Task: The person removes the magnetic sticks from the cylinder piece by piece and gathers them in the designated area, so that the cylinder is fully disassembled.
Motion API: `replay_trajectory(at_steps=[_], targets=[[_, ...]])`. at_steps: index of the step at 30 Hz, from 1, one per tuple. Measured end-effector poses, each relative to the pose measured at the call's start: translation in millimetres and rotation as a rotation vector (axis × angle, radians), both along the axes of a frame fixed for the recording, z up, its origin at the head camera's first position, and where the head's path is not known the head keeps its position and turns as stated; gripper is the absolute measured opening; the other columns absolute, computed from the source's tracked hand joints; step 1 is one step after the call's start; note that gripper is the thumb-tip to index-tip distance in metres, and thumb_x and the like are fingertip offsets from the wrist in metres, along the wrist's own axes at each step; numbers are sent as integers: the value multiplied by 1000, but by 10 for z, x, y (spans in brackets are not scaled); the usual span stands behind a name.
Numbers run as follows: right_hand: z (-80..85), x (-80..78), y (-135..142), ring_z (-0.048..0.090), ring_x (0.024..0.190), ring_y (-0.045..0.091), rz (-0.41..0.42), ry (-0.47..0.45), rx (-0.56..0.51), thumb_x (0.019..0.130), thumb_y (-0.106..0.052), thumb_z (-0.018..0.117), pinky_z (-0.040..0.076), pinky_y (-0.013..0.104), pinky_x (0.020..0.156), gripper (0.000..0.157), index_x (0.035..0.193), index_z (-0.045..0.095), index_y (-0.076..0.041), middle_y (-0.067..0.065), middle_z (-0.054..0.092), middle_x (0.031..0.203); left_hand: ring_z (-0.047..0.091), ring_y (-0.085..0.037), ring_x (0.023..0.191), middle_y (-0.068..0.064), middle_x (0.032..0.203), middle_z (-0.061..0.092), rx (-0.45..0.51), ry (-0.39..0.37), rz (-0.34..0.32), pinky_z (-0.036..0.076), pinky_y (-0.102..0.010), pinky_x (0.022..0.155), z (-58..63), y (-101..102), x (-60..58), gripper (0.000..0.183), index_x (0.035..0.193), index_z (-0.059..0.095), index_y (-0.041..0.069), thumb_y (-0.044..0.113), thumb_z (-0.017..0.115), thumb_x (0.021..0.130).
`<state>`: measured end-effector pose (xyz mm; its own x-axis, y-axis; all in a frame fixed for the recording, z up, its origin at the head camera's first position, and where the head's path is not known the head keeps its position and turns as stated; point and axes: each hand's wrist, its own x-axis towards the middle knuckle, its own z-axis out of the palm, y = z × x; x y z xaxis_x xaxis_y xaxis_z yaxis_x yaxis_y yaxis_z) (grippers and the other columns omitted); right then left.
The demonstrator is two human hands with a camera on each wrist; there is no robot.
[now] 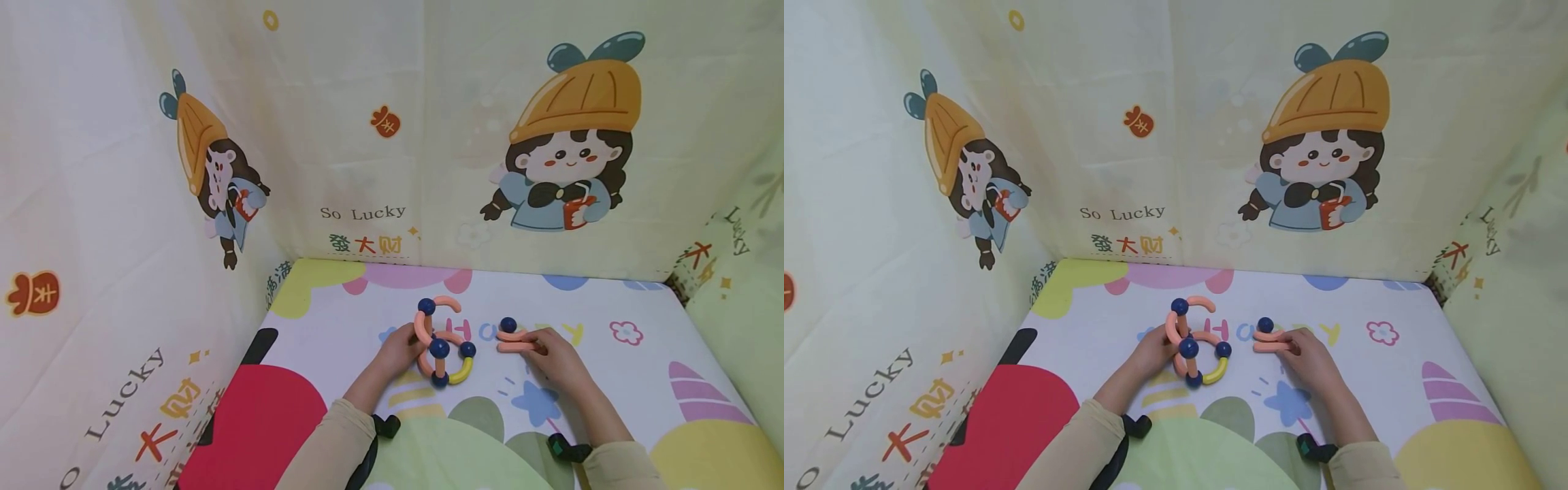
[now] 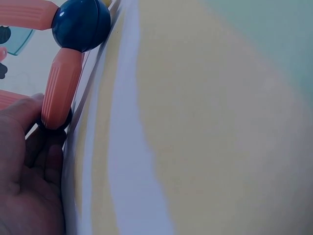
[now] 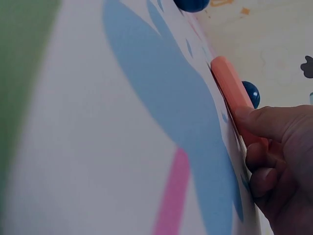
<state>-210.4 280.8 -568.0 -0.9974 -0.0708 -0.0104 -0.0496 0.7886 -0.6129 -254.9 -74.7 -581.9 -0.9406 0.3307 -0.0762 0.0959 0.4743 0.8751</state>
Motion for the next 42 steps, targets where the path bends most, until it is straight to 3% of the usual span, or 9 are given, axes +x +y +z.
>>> replay_trajectory(at_steps=[5, 11, 17, 20, 28, 37, 42], targets=[[-28, -13, -6, 57, 105, 29, -4, -5, -1, 93, -27, 70, 48, 47, 88, 29, 119, 65, -14, 10, 59, 124, 59, -14, 93, 4, 113, 67, -74, -1, 23, 49, -33, 81, 19, -13, 23, 25, 115, 65, 30, 46, 58, 97], [-25, -15, 1, 56, 104, 28, 1, -9, 0, 94, -24, 69, 47, 46, 87, 28, 120, 66, -15, 10, 58, 124, 58, -13, 92, 6, 112, 67, -101, 33, 30, 48, -32, 79, 0, -13, 11, 27, 115, 65, 30, 48, 59, 96], [3, -11, -7, 54, 108, 28, 8, -30, -7, 97, -30, 63, 48, 49, 91, 26, 120, 65, -19, 7, 57, 127, 60, -13, 86, 5, 102, 67, 51, 58, -43, 49, -29, 77, -43, 0, -26, 28, 120, 67, 27, 43, 58, 98], [42, -19, -23, 53, 104, 26, 1, -30, -3, 98, -34, 60, 48, 43, 87, 23, 118, 65, -22, 5, 57, 125, 61, -11, 85, 8, 99, 67, 81, 61, -58, 49, -27, 77, -48, 2, -37, 29, 120, 67, 28, 45, 58, 98], [293, -122, -181, 48, 80, 21, 34, 21, -12, 99, -35, 60, 40, 28, 62, 28, 121, 63, -18, 6, 58, 117, 61, -12, 87, 7, 100, 67, 69, 49, -50, 49, -29, 78, -25, -1, -26, 29, 121, 67, 28, 43, 58, 98], [685, -275, -578, 51, 86, 19, 143, 65, -24, 98, -28, 62, 47, 29, 71, 27, 122, 64, -16, 4, 59, 115, 57, -13, 80, 8, 96, 64, -20, 29, -12, 46, -29, 71, -16, -11, -19, 30, 115, 67, 32, 52, 58, 96], [805, -357, -801, 58, 96, 22, 216, 132, -18, 98, -25, 63, 54, 40, 82, 26, 122, 64, -17, 6, 62, 119, 59, -11, 86, 8, 103, 66, -35, 14, 6, 48, -28, 75, -9, -19, -9, 23, 109, 67, 31, 49, 59, 96]])
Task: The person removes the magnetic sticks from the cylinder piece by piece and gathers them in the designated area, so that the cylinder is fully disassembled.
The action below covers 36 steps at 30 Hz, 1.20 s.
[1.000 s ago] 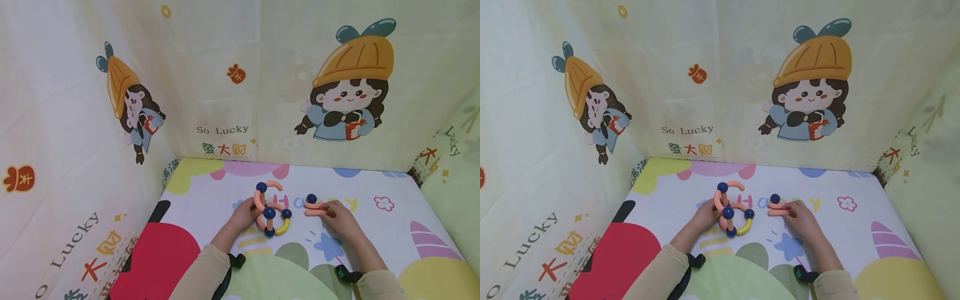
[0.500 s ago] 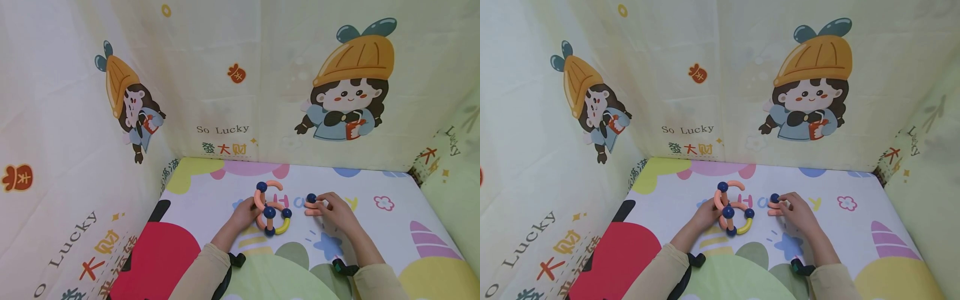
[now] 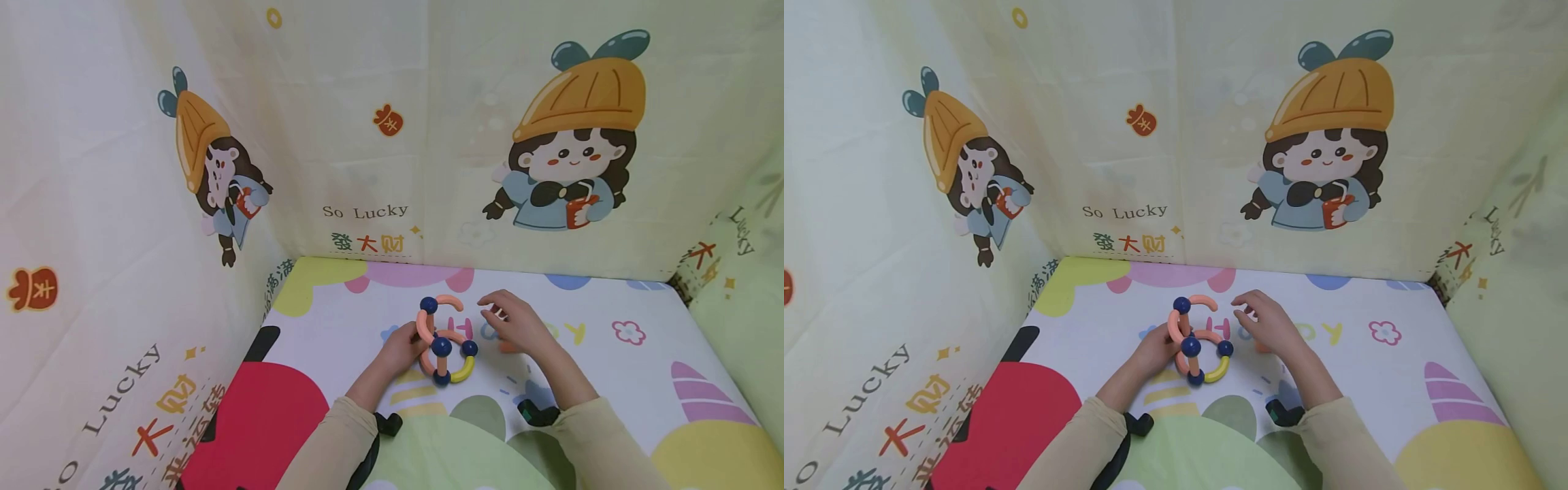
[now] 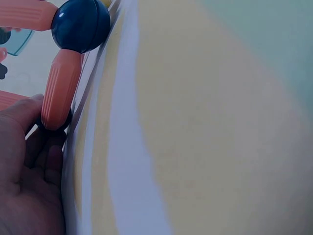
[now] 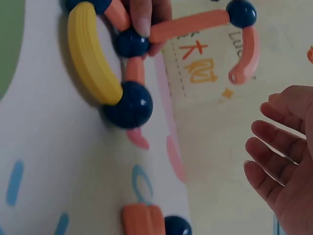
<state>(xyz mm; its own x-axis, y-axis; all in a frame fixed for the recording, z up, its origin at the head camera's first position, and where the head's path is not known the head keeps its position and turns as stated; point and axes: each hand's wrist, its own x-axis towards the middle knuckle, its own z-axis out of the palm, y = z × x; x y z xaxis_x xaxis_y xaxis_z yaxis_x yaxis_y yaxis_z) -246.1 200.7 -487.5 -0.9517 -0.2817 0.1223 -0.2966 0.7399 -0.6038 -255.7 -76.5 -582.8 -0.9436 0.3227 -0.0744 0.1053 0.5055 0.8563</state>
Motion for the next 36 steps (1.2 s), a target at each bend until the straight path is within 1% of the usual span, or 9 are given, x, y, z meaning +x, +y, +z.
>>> replay_trajectory(at_steps=[3, 6, 10, 14, 17, 22, 27, 32, 36], targets=[[42, -38, -121, 60, 107, 26, 42, 36, -1, 97, -24, 63, 54, 48, 91, 31, 127, 62, -15, 7, 62, 126, 59, -12, 85, 6, 102, 67, -26, 4, 4, 48, -29, 74, -5, -6, 2, 23, 108, 66, 28, 47, 59, 97], [83, -62, -238, 60, 112, 29, 67, 44, -15, 97, -23, 64, 52, 51, 93, 36, 132, 60, -16, 7, 62, 129, 58, -13, 85, 5, 101, 66, -51, 17, 7, 47, -30, 75, -16, -10, -1, 24, 112, 65, 25, 44, 60, 97], [126, -89, -374, 58, 117, 29, 97, 25, -15, 96, -24, 66, 50, 53, 97, 42, 137, 57, -22, 6, 61, 133, 59, -13, 88, 5, 103, 67, -61, 24, 10, 48, -31, 80, -21, -16, -3, 25, 115, 64, 26, 42, 60, 97], [164, -104, -475, 51, 129, 31, 129, -8, 19, 95, -25, 67, 44, 57, 104, 48, 141, 53, -28, 4, 56, 140, 59, -13, 90, 5, 106, 67, -60, 31, 3, 48, -31, 81, -21, -20, -5, 25, 116, 64, 26, 43, 60, 97], [185, -110, -528, 46, 134, 32, 153, -16, 39, 95, -26, 67, 41, 58, 107, 49, 142, 52, -29, 5, 51, 145, 59, -13, 90, 4, 107, 67, -59, 34, 0, 47, -31, 81, -20, -22, -8, 25, 116, 64, 25, 42, 60, 97], [199, -135, -588, 49, 132, 31, 202, 26, 43, 95, -20, 67, 45, 53, 105, 46, 139, 56, -26, 7, 52, 142, 59, -14, 90, 5, 107, 67, -62, 22, 3, 47, -32, 81, -18, -24, -7, 26, 117, 64, 25, 42, 59, 98], [203, -157, -626, 53, 128, 29, 242, 50, 64, 96, -12, 65, 48, 50, 103, 44, 137, 58, -26, 4, 55, 137, 59, -14, 90, 4, 109, 67, -54, 10, 11, 48, -32, 82, -10, -18, -5, 28, 119, 63, 25, 43, 60, 97], [206, -163, -644, 59, 115, 26, 265, 102, 80, 95, -4, 63, 51, 46, 98, 44, 135, 60, -23, 6, 59, 130, 60, -13, 93, 3, 115, 68, -44, 16, 8, 49, -33, 84, -12, -14, -6, 29, 121, 64, 25, 43, 60, 97], [203, -162, -647, 61, 106, 22, 260, 133, 95, 96, -4, 62, 54, 42, 93, 43, 134, 61, -23, 4, 62, 124, 60, -12, 94, 2, 116, 68, -37, 18, 7, 50, -33, 86, -8, -13, -5, 30, 123, 64, 24, 40, 60, 98]])
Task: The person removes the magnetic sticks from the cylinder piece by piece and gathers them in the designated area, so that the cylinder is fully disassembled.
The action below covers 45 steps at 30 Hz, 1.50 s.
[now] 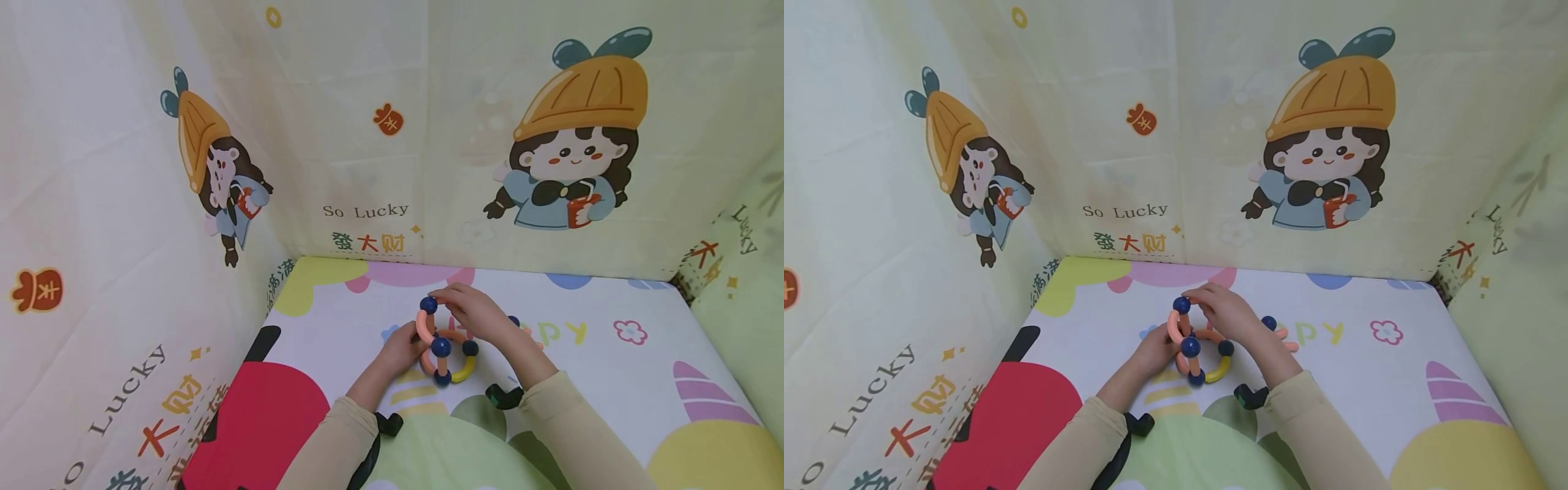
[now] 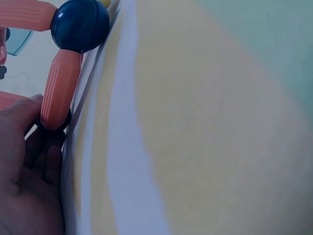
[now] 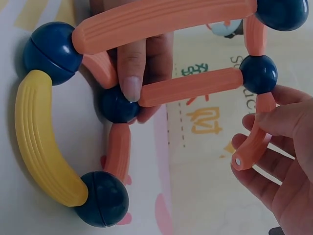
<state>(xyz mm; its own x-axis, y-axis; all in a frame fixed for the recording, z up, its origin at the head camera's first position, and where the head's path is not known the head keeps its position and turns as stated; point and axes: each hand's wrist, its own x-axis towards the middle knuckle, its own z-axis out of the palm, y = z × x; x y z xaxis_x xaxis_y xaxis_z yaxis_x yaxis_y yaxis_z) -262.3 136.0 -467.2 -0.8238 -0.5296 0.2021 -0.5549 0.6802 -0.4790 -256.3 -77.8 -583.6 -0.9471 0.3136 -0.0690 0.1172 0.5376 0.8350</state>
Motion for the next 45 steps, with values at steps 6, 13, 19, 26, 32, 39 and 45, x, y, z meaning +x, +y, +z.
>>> replay_trajectory(at_steps=[6, 13, 19, 26, 32, 39, 45], targets=[[-16, 7, -3, 62, 98, 19, -10, 18, 1, 97, -7, 61, 55, 39, 87, 41, 134, 61, -25, 2, 63, 119, 61, -12, 97, 2, 116, 68, 6, -4, -1, 50, -35, 88, 10, -2, 10, 29, 121, 64, 25, 41, 59, 98], [-14, 14, -5, 62, 94, 19, -24, 28, 3, 97, -6, 60, 55, 38, 85, 41, 133, 62, -25, 3, 63, 119, 61, -12, 94, 1, 117, 69, 3, 23, -5, 50, -33, 87, 9, -4, 10, 31, 124, 64, 23, 38, 62, 97], [-68, -11, 33, 64, 102, 20, -29, 9, -17, 98, -10, 59, 55, 40, 91, 40, 136, 59, -23, 3, 65, 123, 61, -12, 93, -1, 119, 69, 2, 42, -12, 50, -32, 87, -7, -2, 1, 32, 126, 64, 22, 35, 62, 97], [-92, -11, 73, 63, 100, 19, -134, -160, -71, 100, -31, 58, 54, 43, 92, 32, 130, 60, -21, -2, 68, 116, 60, -12, 90, -1, 116, 70, -2, 40, -15, 49, -31, 83, 18, -4, 2, 32, 124, 64, 20, 36, 63, 97], [-121, 6, 161, 60, 94, 18, -138, -175, -65, 99, -30, 59, 55, 39, 83, 23, 121, 61, -27, 0, 68, 111, 59, -12, 89, 0, 114, 69, -16, 43, -14, 48, -29, 81, 21, -11, 2, 30, 123, 65, 21, 37, 63, 97], [-187, 22, 266, 54, 92, 18, -125, -194, -103, 97, -17, 63, 51, 33, 82, 26, 123, 61, -21, -1, 62, 113, 60, -12, 90, 2, 112, 69, -24, 41, -10, 48, -29, 81, 10, -1, 2, 24, 115, 66, 25, 41, 62, 97], [-241, 63, 385, 49, 88, 19, -148, -172, -114, 93, -6, 62, 49, 29, 75, 35, 125, 61, -19, 3, 54, 112, 60, -12, 89, 3, 109, 68, -1, 61, -22, 48, -28, 81, -3, 0, -1, 21, 111, 66, 27, 42, 62, 96]])
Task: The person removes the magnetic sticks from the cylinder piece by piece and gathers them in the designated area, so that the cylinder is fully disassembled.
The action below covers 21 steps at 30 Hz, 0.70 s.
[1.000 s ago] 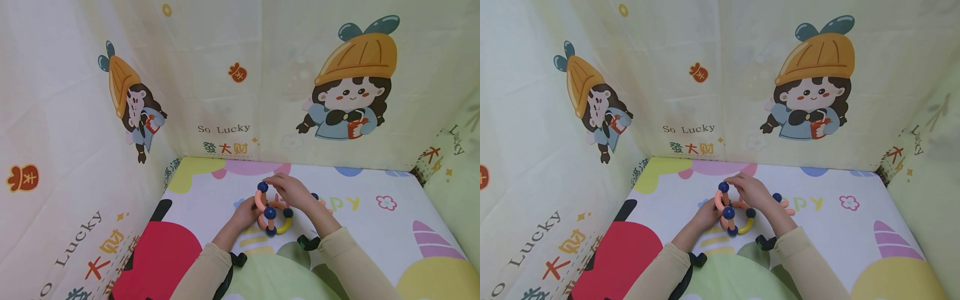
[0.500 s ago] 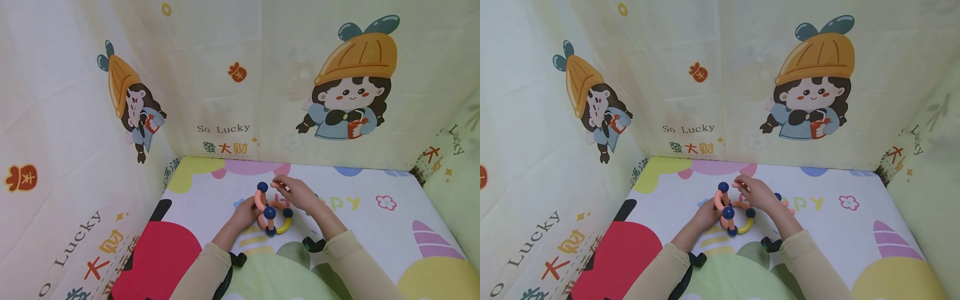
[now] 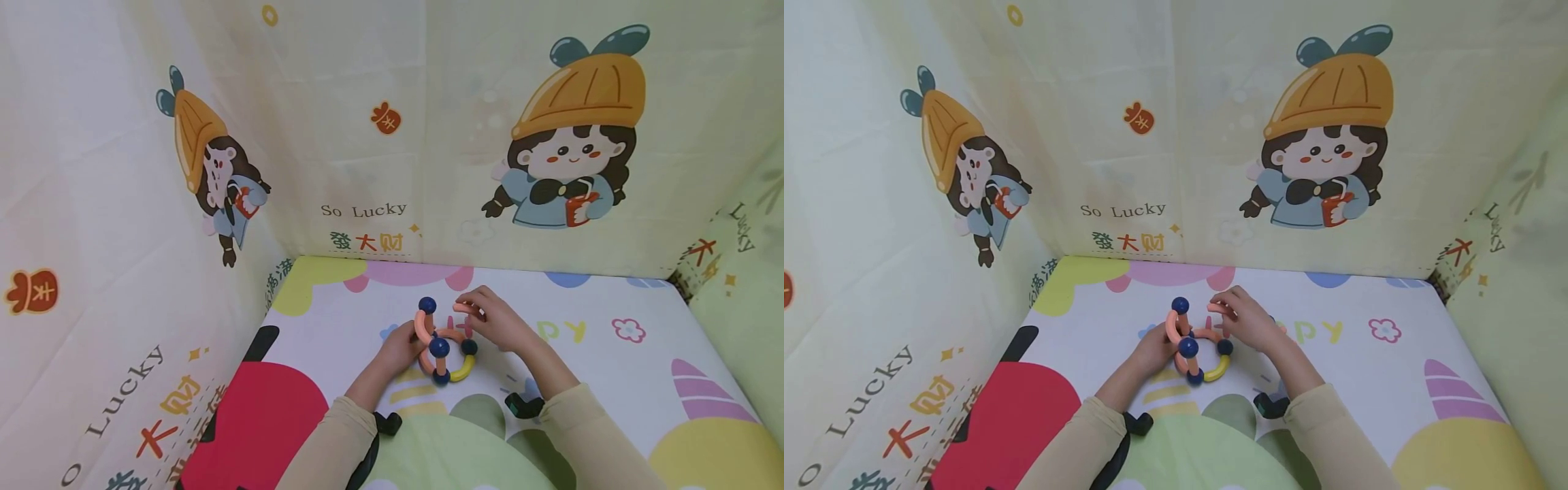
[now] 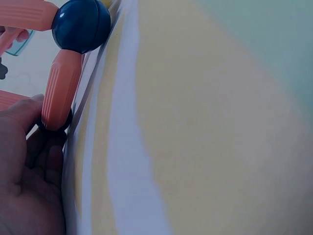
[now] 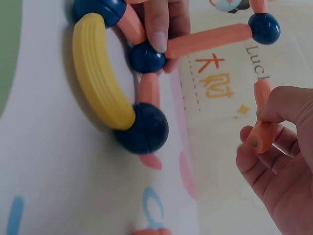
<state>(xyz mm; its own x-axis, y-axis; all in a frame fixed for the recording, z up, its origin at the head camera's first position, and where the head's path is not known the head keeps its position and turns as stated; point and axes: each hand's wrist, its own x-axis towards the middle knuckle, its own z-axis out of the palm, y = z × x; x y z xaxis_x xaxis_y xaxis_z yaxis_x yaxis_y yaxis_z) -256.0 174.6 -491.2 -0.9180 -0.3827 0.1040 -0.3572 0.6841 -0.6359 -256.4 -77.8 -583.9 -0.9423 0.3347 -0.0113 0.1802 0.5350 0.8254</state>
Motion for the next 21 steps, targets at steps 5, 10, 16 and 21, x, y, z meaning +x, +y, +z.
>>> replay_trajectory(at_steps=[5, 10, 16, 21], targets=[[-62, 26, 126, 49, 86, 18, -35, -7, 39, 92, -9, 64, 47, 28, 70, 38, 128, 61, -19, 3, 54, 109, 59, -12, 90, 4, 106, 68, 8, 10, -4, 48, -28, 82, -2, -2, -4, 20, 109, 66, 26, 41, 62, 96], [-129, 76, 280, 51, 87, 20, -70, -55, 36, 93, -12, 66, 49, 30, 71, 40, 131, 60, -15, 4, 59, 110, 60, -13, 91, 3, 110, 69, -19, 8, 4, 49, -29, 83, -1, -7, -2, 24, 113, 66, 26, 43, 62, 96], [-213, 228, 506, 55, 90, 20, -131, -122, -14, 93, -24, 69, 52, 32, 76, 39, 130, 60, -14, 2, 63, 106, 61, -13, 96, 1, 116, 69, -26, 9, 3, 49, -30, 84, -12, -6, -8, 30, 121, 65, 25, 42, 61, 97], [-352, 362, 717, 56, 93, 19, -190, -47, -6, 91, -29, 72, 52, 36, 83, 28, 115, 67, -18, 1, 64, 106, 61, -14, 96, 1, 116, 69, -25, -1, 6, 49, -31, 85, -16, 1, -4, 30, 122, 65, 24, 41, 61, 97]])
